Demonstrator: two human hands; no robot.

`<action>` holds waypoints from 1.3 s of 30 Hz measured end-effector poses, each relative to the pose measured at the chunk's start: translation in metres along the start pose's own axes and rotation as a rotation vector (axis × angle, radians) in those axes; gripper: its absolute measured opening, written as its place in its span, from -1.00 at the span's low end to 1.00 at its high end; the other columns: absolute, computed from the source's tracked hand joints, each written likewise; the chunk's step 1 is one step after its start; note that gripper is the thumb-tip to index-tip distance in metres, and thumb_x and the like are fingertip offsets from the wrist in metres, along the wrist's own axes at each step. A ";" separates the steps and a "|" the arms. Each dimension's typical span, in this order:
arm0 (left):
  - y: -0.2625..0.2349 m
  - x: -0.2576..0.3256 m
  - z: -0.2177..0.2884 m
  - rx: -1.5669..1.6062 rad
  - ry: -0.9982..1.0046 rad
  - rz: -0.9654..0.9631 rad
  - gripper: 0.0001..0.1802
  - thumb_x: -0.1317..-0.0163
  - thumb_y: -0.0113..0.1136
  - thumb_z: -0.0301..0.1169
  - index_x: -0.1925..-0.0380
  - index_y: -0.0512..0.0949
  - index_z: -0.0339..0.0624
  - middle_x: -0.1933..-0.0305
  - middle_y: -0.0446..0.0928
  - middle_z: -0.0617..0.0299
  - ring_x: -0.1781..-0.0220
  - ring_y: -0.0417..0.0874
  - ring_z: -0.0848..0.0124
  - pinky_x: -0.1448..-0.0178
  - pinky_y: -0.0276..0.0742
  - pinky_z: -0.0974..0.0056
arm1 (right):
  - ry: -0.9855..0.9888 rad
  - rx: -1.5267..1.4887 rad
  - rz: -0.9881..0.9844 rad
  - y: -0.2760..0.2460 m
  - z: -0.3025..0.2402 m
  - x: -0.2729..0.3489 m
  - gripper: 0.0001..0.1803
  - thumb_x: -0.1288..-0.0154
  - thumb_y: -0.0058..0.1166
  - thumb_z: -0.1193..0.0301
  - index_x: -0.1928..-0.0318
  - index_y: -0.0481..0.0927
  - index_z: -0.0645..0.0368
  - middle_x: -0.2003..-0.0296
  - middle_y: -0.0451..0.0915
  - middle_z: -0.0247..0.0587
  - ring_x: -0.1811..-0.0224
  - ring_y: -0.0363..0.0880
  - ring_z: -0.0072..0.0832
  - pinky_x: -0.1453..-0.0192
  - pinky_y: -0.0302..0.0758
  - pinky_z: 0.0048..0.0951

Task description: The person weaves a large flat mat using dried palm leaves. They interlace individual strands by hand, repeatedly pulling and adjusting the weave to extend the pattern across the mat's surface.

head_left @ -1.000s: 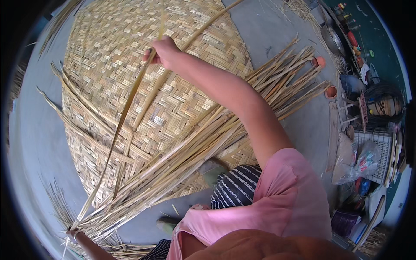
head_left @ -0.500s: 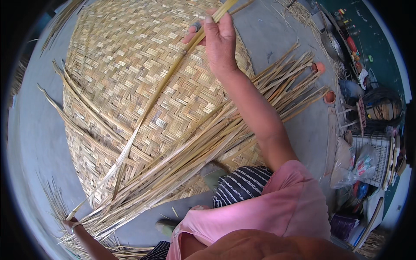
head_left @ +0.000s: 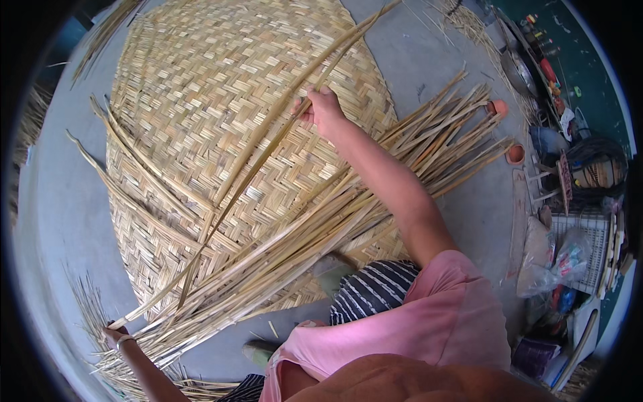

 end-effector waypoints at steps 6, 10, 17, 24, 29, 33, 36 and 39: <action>0.005 -0.023 -0.021 -0.034 -0.122 -0.224 -0.58 -0.36 0.07 0.05 0.45 0.58 -0.04 0.63 0.48 0.34 0.71 0.41 0.51 0.66 0.28 0.42 | -0.810 0.099 0.008 0.022 -0.129 0.047 -0.79 -0.57 -0.22 0.36 -0.09 0.28 0.16 0.31 0.58 -0.15 0.40 0.67 -0.32 0.32 0.67 -0.30; 0.033 0.017 -0.014 -0.006 -0.148 -0.373 -0.57 -0.39 0.03 0.05 0.52 0.48 0.02 0.67 0.40 0.40 0.72 0.33 0.56 0.67 0.20 0.46 | -0.766 0.067 0.117 0.004 -0.142 0.034 -0.78 -0.55 -0.21 0.40 -0.09 0.30 0.20 0.34 0.59 -0.14 0.36 0.67 -0.34 0.32 0.66 -0.32; 0.055 0.074 0.002 0.005 -0.133 -0.278 -0.59 -0.42 0.01 0.00 0.50 0.51 0.00 0.71 0.33 0.42 0.73 0.27 0.58 0.67 0.15 0.45 | 0.143 -0.119 0.058 -0.068 0.004 -0.047 -0.84 -0.47 -0.10 0.39 0.09 0.39 0.23 0.32 0.65 -0.09 0.34 0.66 -0.33 0.29 0.63 -0.34; 0.019 0.031 -0.014 -0.029 -0.152 -0.185 -0.59 -0.41 0.02 0.01 0.44 0.61 0.00 0.67 0.48 0.39 0.74 0.36 0.57 0.68 0.22 0.46 | 0.090 -0.050 0.017 -0.028 -0.011 -0.047 -0.85 -0.52 -0.12 0.37 0.12 0.42 0.20 0.33 0.64 -0.14 0.31 0.68 -0.32 0.28 0.63 -0.33; 0.059 0.076 -0.015 0.091 -0.263 -0.408 -0.62 -0.44 0.00 -0.09 0.47 0.58 -0.04 0.66 0.50 0.37 0.66 0.48 0.49 0.55 0.44 0.40 | -0.168 -0.050 0.111 -0.023 -0.095 -0.068 -0.72 -0.56 -0.21 0.26 0.08 0.38 0.27 0.33 0.66 -0.07 0.30 0.71 -0.28 0.20 0.69 -0.25; 0.128 0.169 -0.004 0.282 -0.341 -0.642 -0.71 -0.36 0.21 -0.11 0.38 0.63 -0.07 0.57 0.60 0.26 0.56 0.59 0.45 0.48 0.55 0.39 | -0.299 -0.179 0.164 -0.012 -0.165 -0.085 -0.61 -0.57 -0.23 0.22 -0.03 0.31 0.37 0.20 0.63 0.07 0.25 0.71 -0.13 0.12 0.71 -0.16; 0.172 0.245 -0.011 0.447 -0.432 -0.779 -0.78 -0.33 0.26 -0.18 0.27 0.64 -0.07 0.51 0.58 0.23 0.54 0.54 0.44 0.44 0.56 0.40 | -0.246 0.106 0.074 0.016 -0.127 -0.101 -0.54 -0.57 -0.21 0.15 -0.14 0.27 0.35 0.14 0.62 0.10 0.21 0.71 -0.05 0.06 0.69 -0.12; 0.201 0.299 -0.030 0.544 -0.554 -0.751 -0.80 -0.34 0.26 -0.22 0.15 0.64 -0.04 0.46 0.56 0.23 0.55 0.48 0.43 0.44 0.52 0.41 | 0.039 0.287 -0.038 0.048 -0.052 -0.075 -0.46 -0.54 -0.20 0.02 -0.23 0.28 0.20 0.15 0.63 0.05 0.17 0.71 -0.12 0.06 0.66 -0.14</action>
Point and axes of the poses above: each hand's wrist, its own x-axis away from the middle knuckle, its own y-axis out of the palm, z = x × y, the point moved 3 cm from there along -x, towards the middle knuckle
